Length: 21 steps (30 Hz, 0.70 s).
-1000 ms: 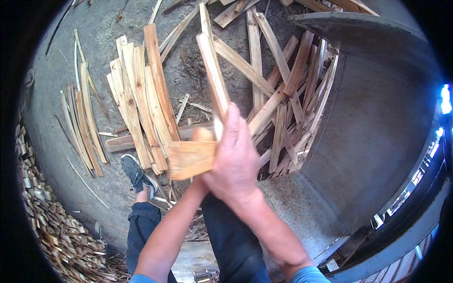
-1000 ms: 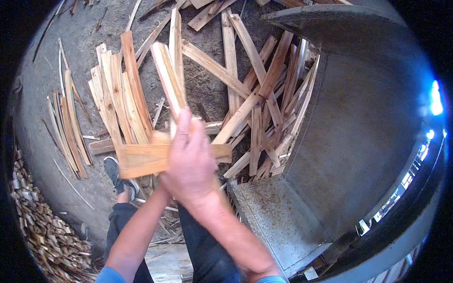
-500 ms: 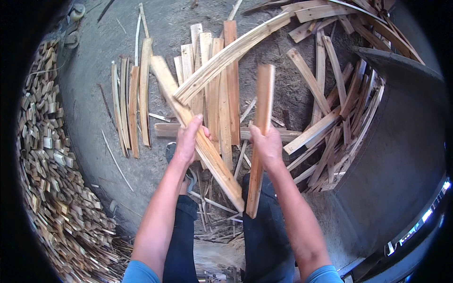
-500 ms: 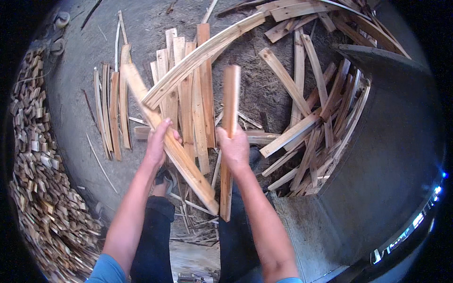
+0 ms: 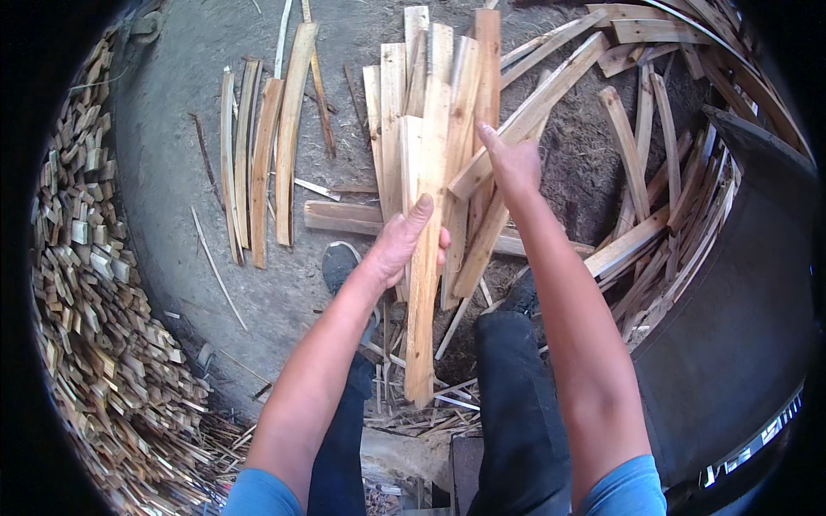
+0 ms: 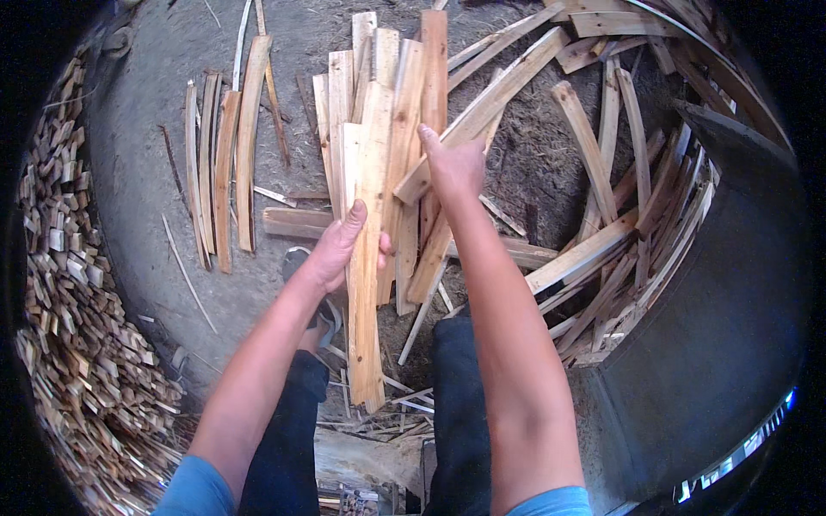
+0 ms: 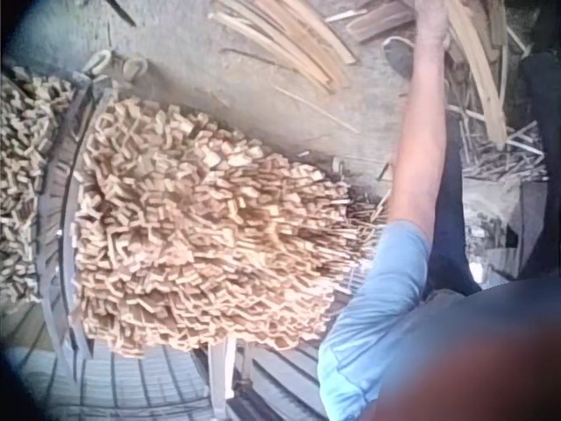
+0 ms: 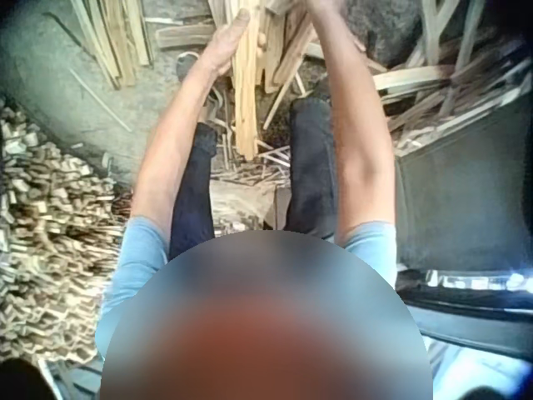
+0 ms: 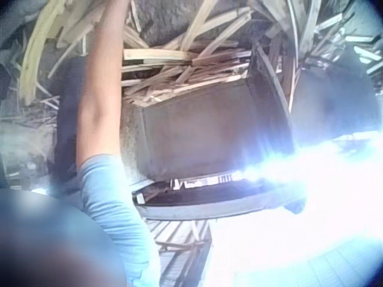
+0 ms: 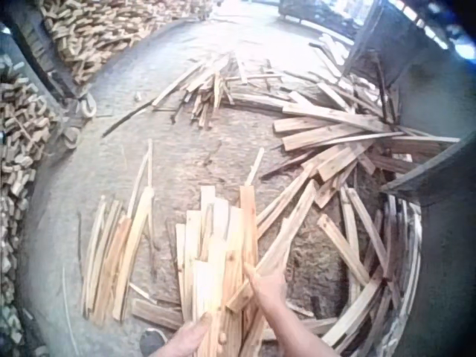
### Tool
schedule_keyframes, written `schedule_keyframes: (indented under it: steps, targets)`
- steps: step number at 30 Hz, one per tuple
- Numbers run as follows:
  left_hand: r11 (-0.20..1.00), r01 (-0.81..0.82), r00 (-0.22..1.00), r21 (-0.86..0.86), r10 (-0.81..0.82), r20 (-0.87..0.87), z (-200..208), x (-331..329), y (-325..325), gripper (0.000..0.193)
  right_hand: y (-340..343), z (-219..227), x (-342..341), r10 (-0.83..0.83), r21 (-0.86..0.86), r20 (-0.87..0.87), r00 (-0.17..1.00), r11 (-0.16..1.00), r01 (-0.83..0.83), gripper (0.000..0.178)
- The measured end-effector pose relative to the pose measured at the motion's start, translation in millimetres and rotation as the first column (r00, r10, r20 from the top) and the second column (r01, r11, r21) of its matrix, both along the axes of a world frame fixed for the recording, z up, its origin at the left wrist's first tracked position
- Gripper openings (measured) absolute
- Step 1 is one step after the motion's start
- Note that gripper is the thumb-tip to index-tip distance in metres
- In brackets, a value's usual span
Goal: The person gathers thin wooden planks from a pile on the floor and stacks them onto a larger, organized pile. The person repeatedly picks up handfuls of planks, aligns them, and places them on the stack, clearing the floor area over time.
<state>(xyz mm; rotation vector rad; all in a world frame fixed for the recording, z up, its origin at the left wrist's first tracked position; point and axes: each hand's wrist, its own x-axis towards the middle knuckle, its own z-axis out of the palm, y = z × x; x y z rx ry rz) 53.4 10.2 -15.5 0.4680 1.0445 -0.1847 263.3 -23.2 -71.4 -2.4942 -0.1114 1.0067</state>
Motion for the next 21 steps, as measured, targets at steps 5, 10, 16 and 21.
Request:
schedule_keyframes:
  steps: [5,10,16,21]
  targets:
    - [0.985,0.033,0.994,0.172,-0.014,-0.113,6.7,2.5,9.0,0.066,-8.5,-4.2,-6.4,-0.041,-0.015,0.05,0.998,0.999,0.042,0.063]
    - [0.864,0.3,0.911,0.404,-0.134,-0.39,-1.3,25.6,43.2,0.07,-88.3,37.9,-52.8,0.146,0.2,0.023,0.989,0.969,-0.148,0.057]
    - [-0.043,0.67,0.741,0.742,-0.028,-0.671,-12.4,73.3,44.9,0.08,-167.1,49.1,11.3,0.403,-0.023,0.274,0.873,0.911,-0.413,0.072]
    - [-0.001,0.355,0.835,0.935,-0.448,-0.318,32.3,117.1,-30.5,0.062,-259.6,49.2,89.7,0.035,-0.367,0.37,0.928,0.924,0.112,0.078]
